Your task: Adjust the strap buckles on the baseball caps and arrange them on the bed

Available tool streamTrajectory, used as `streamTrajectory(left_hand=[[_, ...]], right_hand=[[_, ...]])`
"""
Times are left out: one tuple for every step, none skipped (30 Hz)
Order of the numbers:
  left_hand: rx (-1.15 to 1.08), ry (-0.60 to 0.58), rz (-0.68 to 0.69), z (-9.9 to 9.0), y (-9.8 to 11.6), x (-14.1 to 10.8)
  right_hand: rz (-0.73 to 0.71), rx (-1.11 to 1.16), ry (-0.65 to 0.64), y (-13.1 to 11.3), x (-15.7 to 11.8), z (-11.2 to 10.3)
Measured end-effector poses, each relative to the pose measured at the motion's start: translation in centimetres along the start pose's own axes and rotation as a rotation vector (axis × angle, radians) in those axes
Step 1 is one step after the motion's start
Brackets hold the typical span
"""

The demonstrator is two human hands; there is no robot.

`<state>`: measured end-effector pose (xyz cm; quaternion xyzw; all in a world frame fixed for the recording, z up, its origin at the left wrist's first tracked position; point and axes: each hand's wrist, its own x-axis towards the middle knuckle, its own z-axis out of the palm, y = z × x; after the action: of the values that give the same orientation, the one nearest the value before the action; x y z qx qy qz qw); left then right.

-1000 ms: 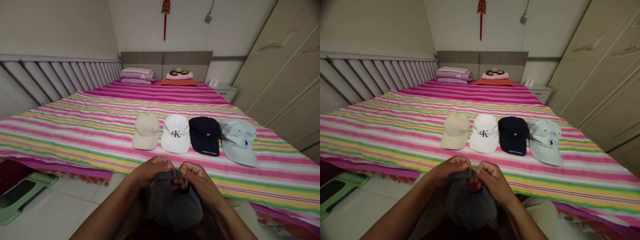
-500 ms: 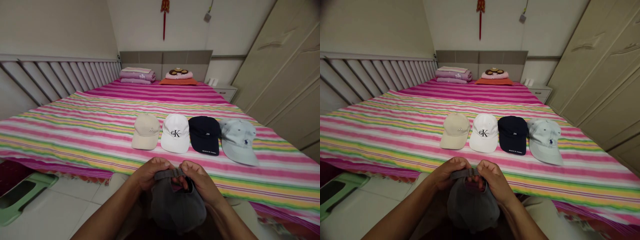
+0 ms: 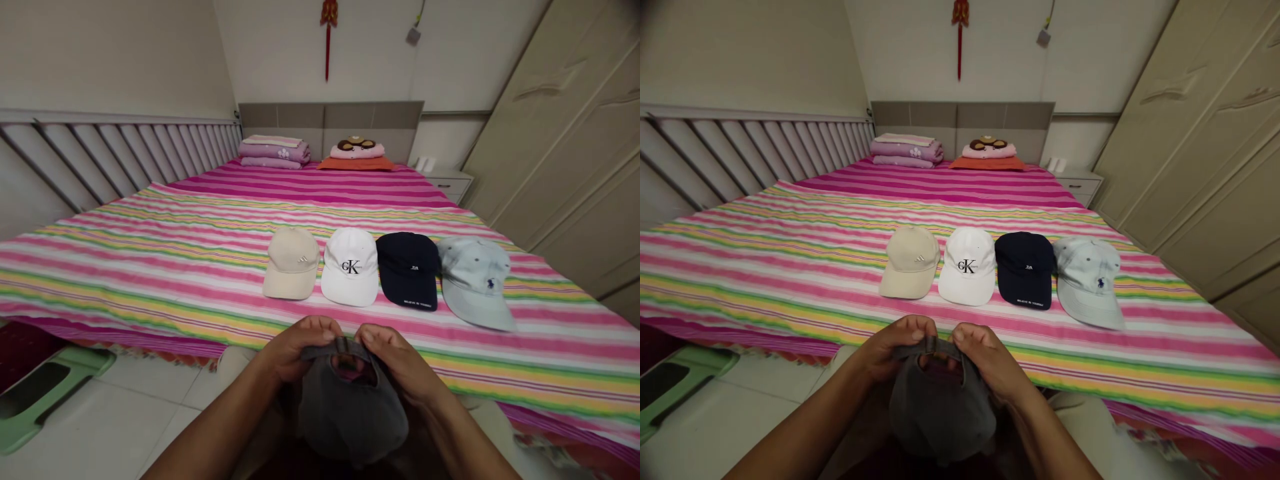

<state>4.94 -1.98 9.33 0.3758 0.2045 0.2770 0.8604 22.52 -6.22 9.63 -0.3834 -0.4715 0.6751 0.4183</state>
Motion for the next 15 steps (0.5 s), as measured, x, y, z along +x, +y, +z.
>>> streamTrajectory(left_hand=[[-0.017, -0.006, 0.022, -0.2, 0.1, -0.1], [-0.038, -0.011, 0.046, -0.4, 0.3, -0.1], [-0.06, -0.014, 0.068, -0.7, 0.4, -0.2], [-0.083, -0.015, 0.083, -1.0, 0.5, -0.1], [-0.102, -0.021, 0.089, -1.3, 0.6, -0.1], [-0.111, -0.032, 0.088, -1.5, 0.6, 0.0], [-0.112, -0.047, 0.083, -1.7, 0.7, 0.1], [-0.112, -0.063, 0.08, -1.8, 0.7, 0.2], [-0.114, -0.077, 0.081, -1.9, 0.8, 0.3], [-0.118, -0.086, 0.087, -1.8, 0.8, 0.5], [-0.123, -0.092, 0.097, -1.7, 0.9, 0.6], [-0.131, -0.096, 0.108, -1.6, 0.9, 0.7], [-0.139, -0.101, 0.119, -1.4, 1.0, 0.9], [-0.145, -0.107, 0.127, -1.2, 1.1, 1.0], [-0.15, -0.112, 0.135, -0.9, 1.1, 1.1]], right_hand=[[0.017, -0.018, -0.026, 0.0, 0.0, -0.3], [0.033, -0.023, -0.045, 0.0, -0.1, -0.6], [0.051, -0.008, -0.064, 0.1, -0.1, -0.9], [0.072, 0.031, -0.093, 0.3, -0.1, -1.3], [0.093, 0.091, -0.131, 0.5, -0.2, -1.6], [0.114, 0.162, -0.173, 0.7, -0.2, -1.9], [0.132, 0.233, -0.209, 1.0, -0.2, -2.1], [0.144, 0.294, -0.229, 1.2, -0.2, -2.3], [0.151, 0.339, -0.234, 1.4, -0.1, -2.5], [0.151, 0.368, -0.224, 1.6, 0.1, -2.7], [0.15, 0.379, -0.211, 1.8, 0.3, -2.9], [0.153, 0.375, -0.205, 2.1, 0.5, -3.0], [0.159, 0.362, -0.206, 2.4, 0.8, -3.1], [0.17, 0.34, -0.214, 2.7, 1.1, -3.2], [0.183, 0.311, -0.228, 3.0, 1.4, -3.2]])
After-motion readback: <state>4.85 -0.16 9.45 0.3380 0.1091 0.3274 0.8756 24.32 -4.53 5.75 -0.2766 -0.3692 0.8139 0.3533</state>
